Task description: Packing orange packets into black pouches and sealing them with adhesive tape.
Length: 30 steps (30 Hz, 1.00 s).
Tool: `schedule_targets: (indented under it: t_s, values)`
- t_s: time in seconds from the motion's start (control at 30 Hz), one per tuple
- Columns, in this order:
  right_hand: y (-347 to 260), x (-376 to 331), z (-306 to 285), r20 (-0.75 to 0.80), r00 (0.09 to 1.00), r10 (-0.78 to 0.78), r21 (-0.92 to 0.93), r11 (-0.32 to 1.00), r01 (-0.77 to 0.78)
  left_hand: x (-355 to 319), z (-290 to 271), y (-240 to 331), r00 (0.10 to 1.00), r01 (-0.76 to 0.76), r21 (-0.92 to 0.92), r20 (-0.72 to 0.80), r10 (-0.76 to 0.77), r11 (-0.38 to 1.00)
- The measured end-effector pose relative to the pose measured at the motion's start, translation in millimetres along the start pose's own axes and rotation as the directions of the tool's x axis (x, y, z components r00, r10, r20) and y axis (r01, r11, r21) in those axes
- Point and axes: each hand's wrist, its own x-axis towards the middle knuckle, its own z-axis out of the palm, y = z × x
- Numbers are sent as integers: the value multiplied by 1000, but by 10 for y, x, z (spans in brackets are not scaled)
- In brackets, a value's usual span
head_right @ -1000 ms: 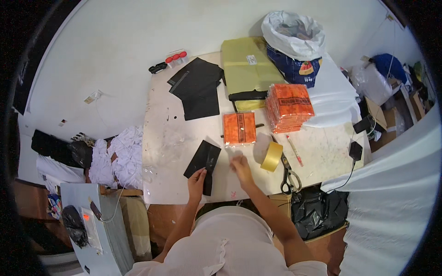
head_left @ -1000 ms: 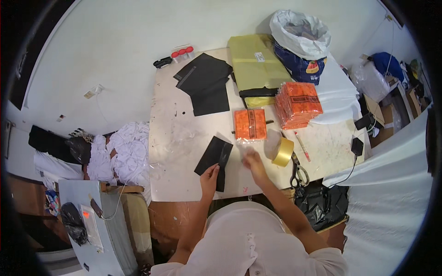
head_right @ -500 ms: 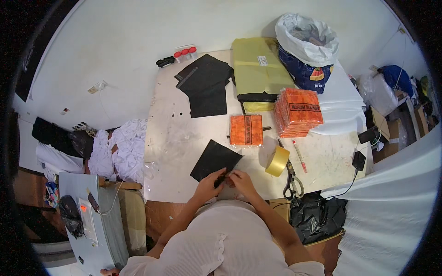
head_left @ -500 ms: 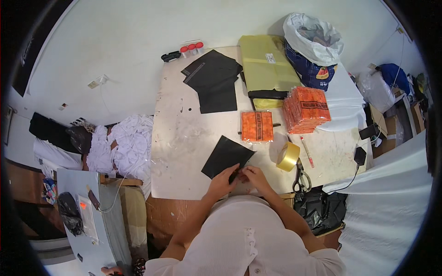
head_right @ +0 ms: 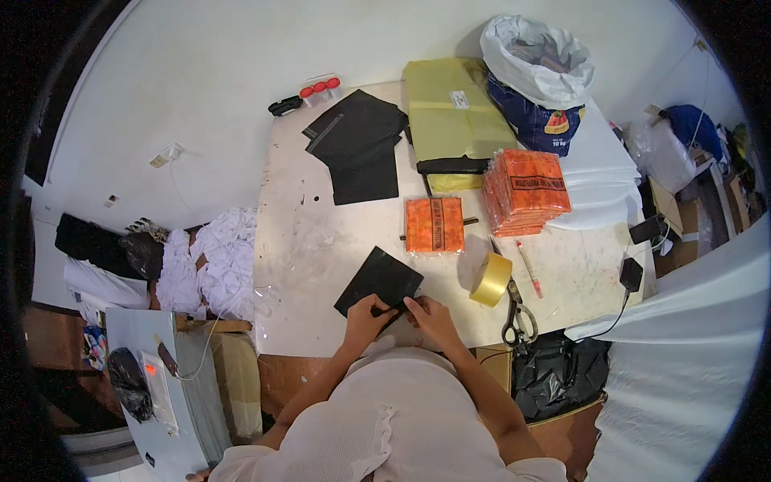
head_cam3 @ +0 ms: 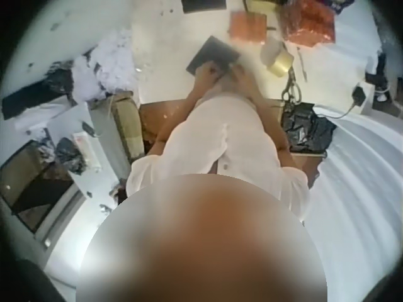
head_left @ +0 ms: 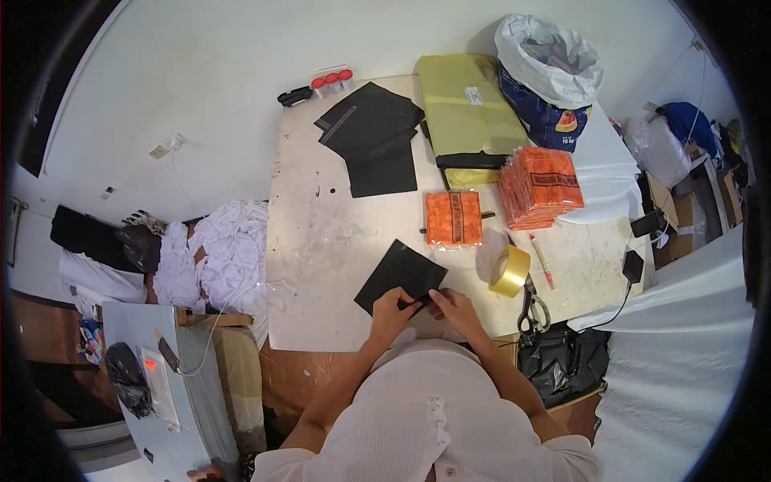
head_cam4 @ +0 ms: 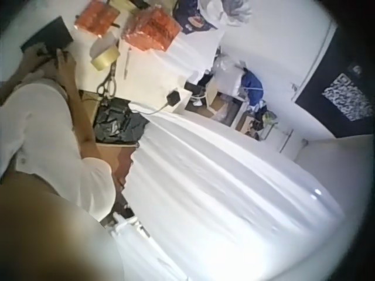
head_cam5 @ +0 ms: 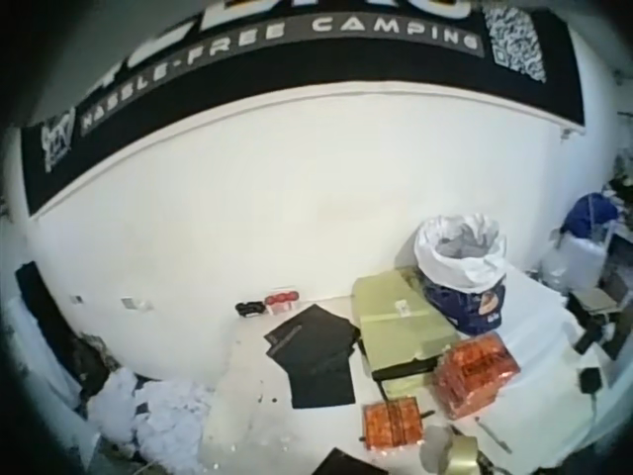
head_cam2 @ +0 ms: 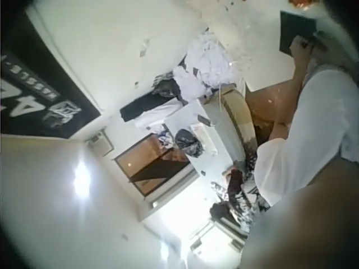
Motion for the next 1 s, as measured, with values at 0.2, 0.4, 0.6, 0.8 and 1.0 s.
schedule_targets:
  t_s: [0.2,0.4,0.6,0.8,1.0]
  values:
    - [30,54,-57,-24,1000,-17,-179,984,12,43,8,-192,999,37,-285,-9,-42,958]
    - [-332,116,-16,-279,825,-492,-333,855,397,106,-364,77,970,83,-122,-219,-109,989]
    - [-376,968,-288,-713,513,-478,-565,825,-16,197,-418,166,951,-14,74,-308,36,997]
    - [-364,1215,-443,-631,705,-323,-555,823,-119,234,-353,-6,915,-184,44,-357,187,982]
    - [-437,1081,-542,-377,891,-253,133,937,323,219,-402,97,956,-66,37,-284,74,997]
